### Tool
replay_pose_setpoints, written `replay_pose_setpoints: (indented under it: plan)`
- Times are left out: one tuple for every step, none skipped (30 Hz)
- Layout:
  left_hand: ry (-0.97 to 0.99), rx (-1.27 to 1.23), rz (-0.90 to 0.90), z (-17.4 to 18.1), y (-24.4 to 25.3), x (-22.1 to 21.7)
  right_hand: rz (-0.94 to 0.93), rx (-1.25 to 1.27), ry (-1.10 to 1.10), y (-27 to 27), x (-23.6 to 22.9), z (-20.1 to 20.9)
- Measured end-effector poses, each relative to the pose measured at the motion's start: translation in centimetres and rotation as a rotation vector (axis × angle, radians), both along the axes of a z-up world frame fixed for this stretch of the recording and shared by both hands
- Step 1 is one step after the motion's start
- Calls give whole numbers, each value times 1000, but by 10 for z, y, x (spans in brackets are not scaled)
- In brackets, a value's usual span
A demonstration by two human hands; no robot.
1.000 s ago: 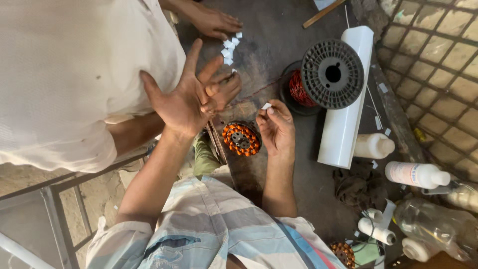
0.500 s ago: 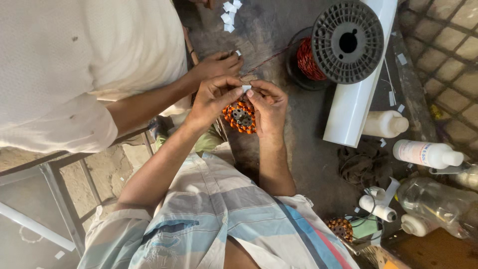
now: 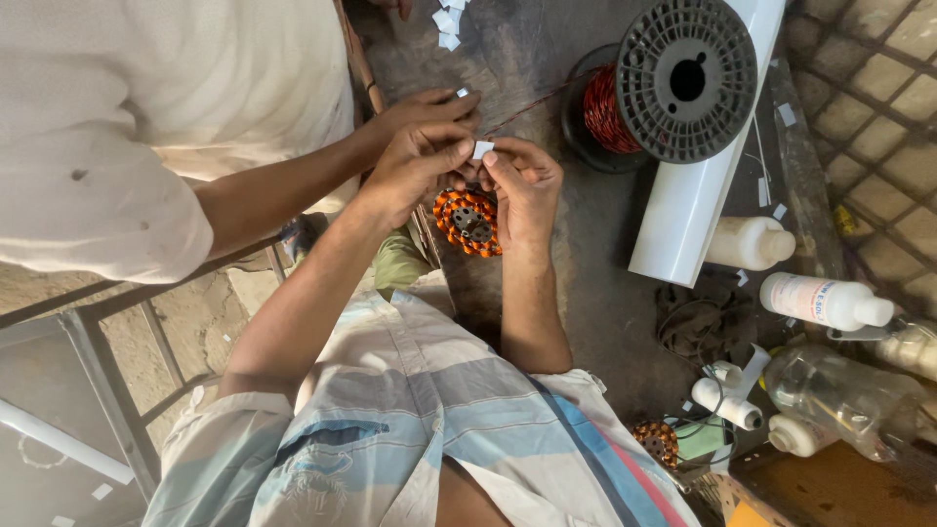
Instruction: The person inserts small white rectangular pieces into the slots of a copper-wound stator core. They repeatedly pick up the pieces and press them into place while holding the stator with the other hand. The task continues throughout the clip with the same repetitive insertion action.
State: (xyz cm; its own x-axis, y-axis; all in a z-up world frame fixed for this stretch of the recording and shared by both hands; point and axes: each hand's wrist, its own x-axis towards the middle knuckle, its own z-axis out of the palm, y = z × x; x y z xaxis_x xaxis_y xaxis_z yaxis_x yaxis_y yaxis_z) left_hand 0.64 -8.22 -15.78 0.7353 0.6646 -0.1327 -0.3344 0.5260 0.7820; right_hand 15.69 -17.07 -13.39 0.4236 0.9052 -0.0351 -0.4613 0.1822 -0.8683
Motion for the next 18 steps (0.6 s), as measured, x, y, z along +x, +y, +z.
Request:
replay_pose_setpoints:
  plan:
    - [-20, -33, -1, -3, 3, 2, -9, -22, -15, 1, 0, 0]
    - [-39, -65, -3, -6, 6, 3, -18, -44, -30, 3, 0, 1]
    - [-59, -98, -6, -9, 8, 5, -25, -44, -49, 5, -1, 1]
    - [-78, -115, -11, -12, 11, 6, -32, -44, -68, 7, -1, 1]
    - [-97, -137, -18, -15, 11, 7, -39, -47, -88, 7, -1, 1]
    - [-116, -158, -24, -18, 11, 7, -48, -49, -98, 7, -2, 0]
    - [-119, -178, -30, -20, 12, 7, -53, -49, -109, 9, -2, 1]
    - [-122, -198, -35, -22, 12, 7, -59, -48, -120, 10, -2, 1]
    - [-126, -218, -41, -23, 13, 8, -56, -52, -129, 11, -2, 1]
    - [-151, -239, -48, -25, 12, 8, -53, -56, -139, 12, -1, 1]
    - [-175, -259, -54, -25, 13, 8, -49, -60, -147, 12, -1, 1]
    - [-200, -279, -59, -26, 14, 8, -46, -52, -165, 14, -1, 1]
    - [-202, -286, -58, -26, 13, 8, -43, -47, -181, 15, -1, 1]
    - [-205, -294, -57, -27, 13, 8, -41, -41, -197, 14, -2, 1]
    - [-209, -300, -56, -27, 14, 9, -46, -44, -216, 15, -2, 2]
    - [-196, -292, -43, -27, 13, 9, -51, -47, -234, 15, -2, 2]
    - [-184, -283, -31, -26, 14, 9, -56, -49, -252, 15, -2, 3]
    - [-171, -274, -18, -25, 15, 9, -58, -58, -267, 17, -3, 4]
